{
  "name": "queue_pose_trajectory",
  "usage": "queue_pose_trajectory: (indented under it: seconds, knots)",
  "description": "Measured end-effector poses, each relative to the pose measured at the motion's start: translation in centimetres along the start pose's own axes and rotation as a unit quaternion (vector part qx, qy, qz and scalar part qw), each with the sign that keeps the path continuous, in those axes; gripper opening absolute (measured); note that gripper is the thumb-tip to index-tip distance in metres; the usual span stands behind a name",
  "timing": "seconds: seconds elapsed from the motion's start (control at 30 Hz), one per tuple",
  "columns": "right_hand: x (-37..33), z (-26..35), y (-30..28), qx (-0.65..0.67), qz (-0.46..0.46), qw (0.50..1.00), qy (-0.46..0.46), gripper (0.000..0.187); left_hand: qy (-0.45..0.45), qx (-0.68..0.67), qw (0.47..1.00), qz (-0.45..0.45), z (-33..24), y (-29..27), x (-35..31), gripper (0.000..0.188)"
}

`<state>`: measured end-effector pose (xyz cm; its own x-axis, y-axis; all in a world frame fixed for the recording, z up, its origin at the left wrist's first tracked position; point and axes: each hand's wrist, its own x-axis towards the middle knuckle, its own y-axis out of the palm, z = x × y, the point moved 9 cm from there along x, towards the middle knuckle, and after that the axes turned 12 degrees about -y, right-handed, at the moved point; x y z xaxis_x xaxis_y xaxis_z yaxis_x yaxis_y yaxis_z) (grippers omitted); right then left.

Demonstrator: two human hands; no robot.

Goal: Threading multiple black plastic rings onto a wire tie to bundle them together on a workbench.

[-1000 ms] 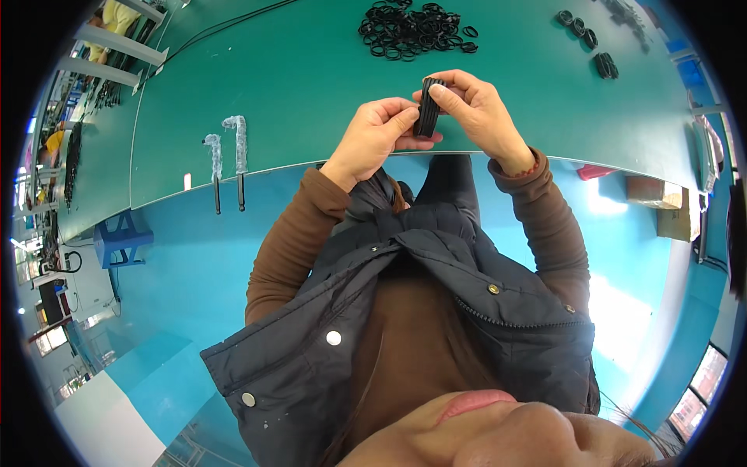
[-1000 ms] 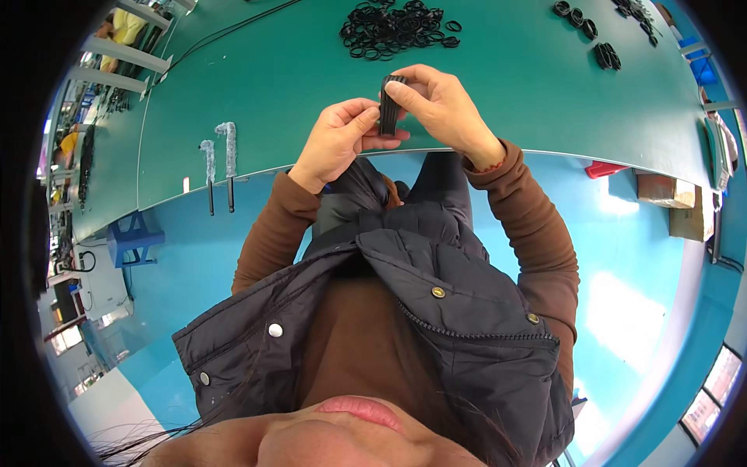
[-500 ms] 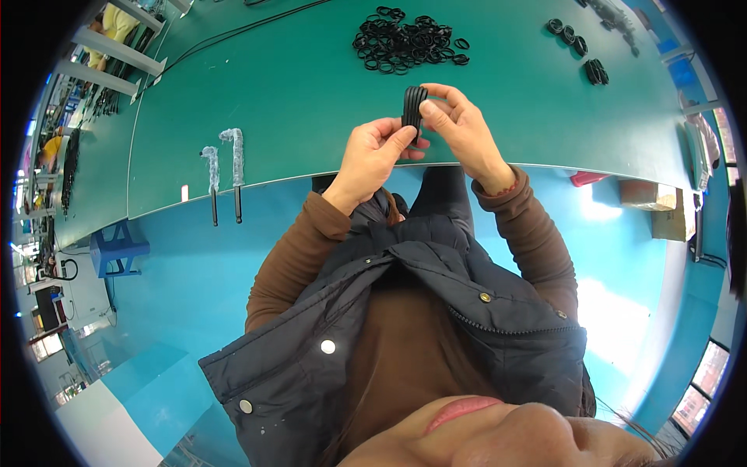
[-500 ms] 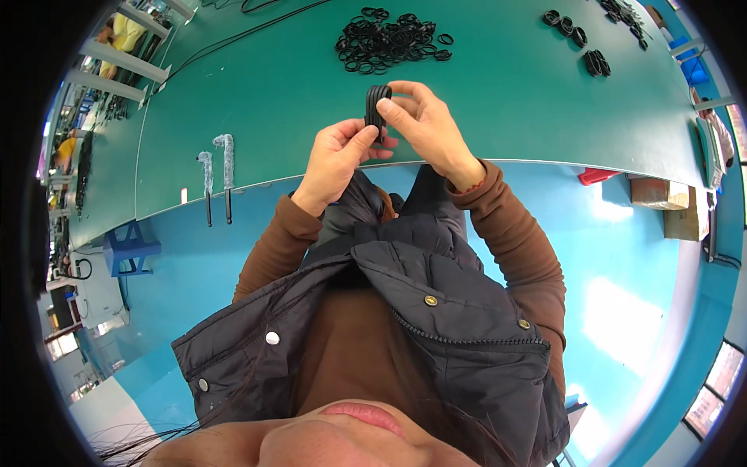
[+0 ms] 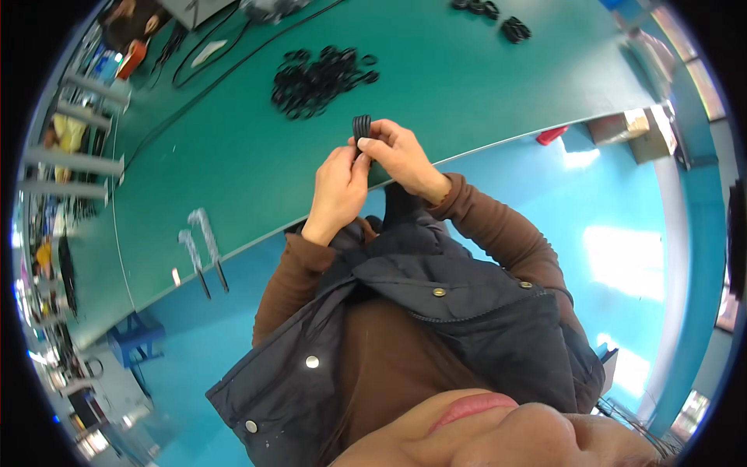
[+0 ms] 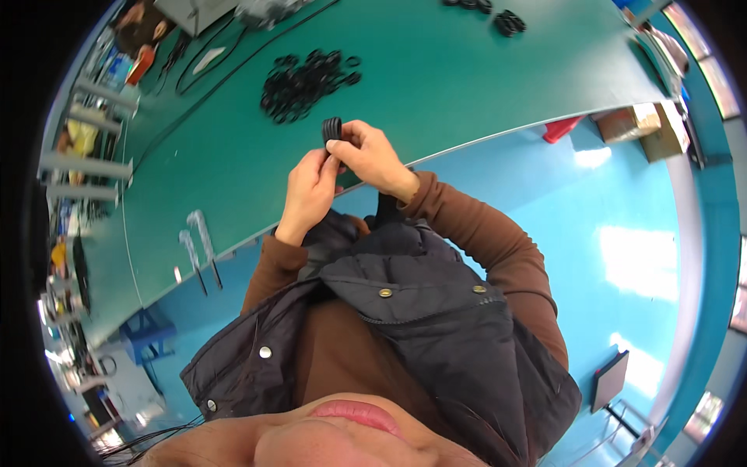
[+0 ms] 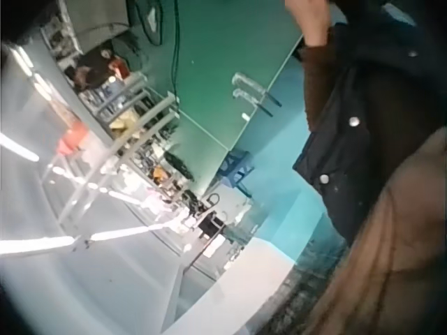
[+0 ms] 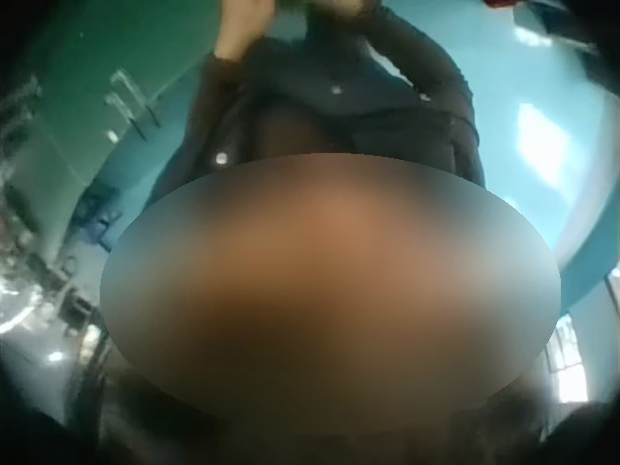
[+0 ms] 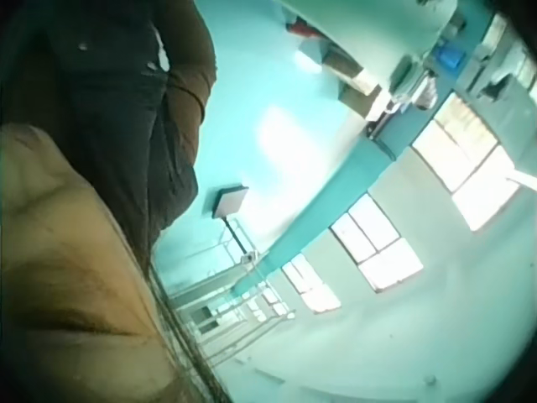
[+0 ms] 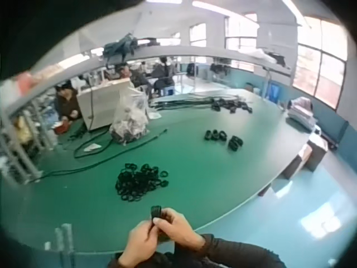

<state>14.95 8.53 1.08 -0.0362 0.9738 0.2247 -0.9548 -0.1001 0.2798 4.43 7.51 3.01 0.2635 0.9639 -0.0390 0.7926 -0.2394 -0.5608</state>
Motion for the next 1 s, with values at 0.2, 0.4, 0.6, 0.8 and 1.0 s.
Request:
queue_pose_trajectory:
  seconds: [0.2,0.4,0.6,0.8,1.0]
  knots:
    - [4.3,3.1,-9.1,0.077,-0.128,0.989,0.004,0.025,-0.074,-0.277,0.958,-0.024,-2.1,1.8,3.5,0.025]
    - [13.8,8.4,-28.2,-0.648,-0.137,0.735,-0.145,0.043,-0.043,-0.166,0.979,-0.109,1.7,-0.5,5.1,0.021]
    - [17.8,8.5,-39.9,-0.837,-0.108,0.519,-0.133,0.046,0.015,0.013,0.982,-0.187,2.1,-7.4,9.4,0.012]
    - [21.4,8.0,-42.9,-0.832,-0.154,0.532,-0.036,0.047,-0.037,0.201,0.928,-0.311,9.6,-19.8,15.8,0.015]
    - [20.7,7.6,-43.2,-0.832,-0.145,0.535,-0.032,0.046,-0.072,0.424,0.830,-0.355,13.8,-21.5,22.2,0.020]
